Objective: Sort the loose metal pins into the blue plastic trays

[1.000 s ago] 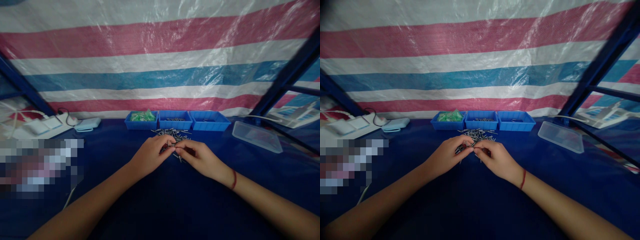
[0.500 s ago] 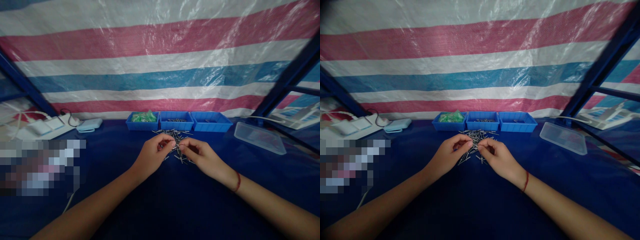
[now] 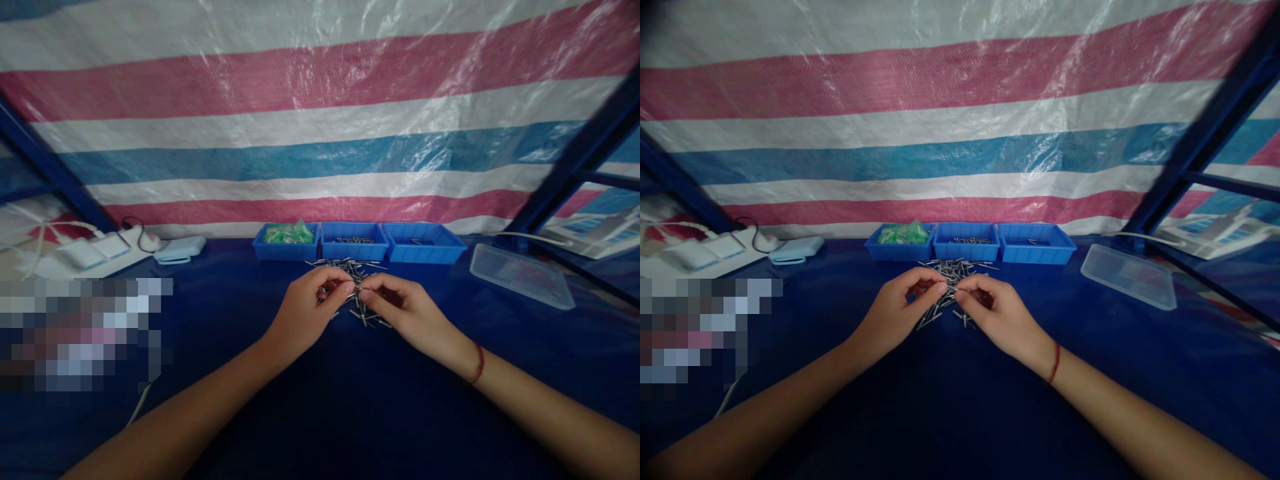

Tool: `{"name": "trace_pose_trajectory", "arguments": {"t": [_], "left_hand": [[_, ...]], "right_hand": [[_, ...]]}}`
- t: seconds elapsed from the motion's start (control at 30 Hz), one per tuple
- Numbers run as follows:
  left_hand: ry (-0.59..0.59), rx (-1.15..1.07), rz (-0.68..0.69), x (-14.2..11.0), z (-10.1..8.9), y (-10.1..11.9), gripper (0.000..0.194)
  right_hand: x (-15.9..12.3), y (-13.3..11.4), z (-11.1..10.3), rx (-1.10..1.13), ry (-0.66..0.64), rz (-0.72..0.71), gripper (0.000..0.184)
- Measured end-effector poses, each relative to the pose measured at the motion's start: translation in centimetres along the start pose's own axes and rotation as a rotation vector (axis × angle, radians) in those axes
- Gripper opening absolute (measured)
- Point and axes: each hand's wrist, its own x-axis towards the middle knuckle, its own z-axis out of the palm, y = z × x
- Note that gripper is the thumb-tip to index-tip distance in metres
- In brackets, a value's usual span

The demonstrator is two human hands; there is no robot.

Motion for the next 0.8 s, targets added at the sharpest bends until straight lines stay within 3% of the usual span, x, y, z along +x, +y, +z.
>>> {"name": "trace_pose_trajectory", "arguments": {"t": [0.27, 0.43, 0.63, 0.7, 0.8], "left_hand": [[-0.013, 0.023, 0.027, 0.0, 0.1, -0.4, 0.006], [-0.042, 0.048, 0.059, 0.0, 0.2, -0.5, 0.005], [-0.125, 0.183, 0.147, -0.1, 0.2, -0.7, 0.01], [-0.157, 0.299, 0.16, -0.1, -0.2, -0.7, 0.016], [-0.262, 0.509, 0.173, 0.0, -0.8, -0.8, 0.019]], "right_hand": [[-0.3, 0.1, -0.2, 0.021, 0.191, -0.024, 0.016], [-0.7, -0.3, -0.2, -0.105, 0.225, -0.187, 0.009], [-0.6, -1.0, -1.3, -0.426, 0.184, -0.443, 0.007], [0.3, -0.4, -2.7, -0.512, 0.304, -0.468, 0.008], [2.2, 1.7, -5.8, -0.658, 0.654, -0.364, 0.013]]}}
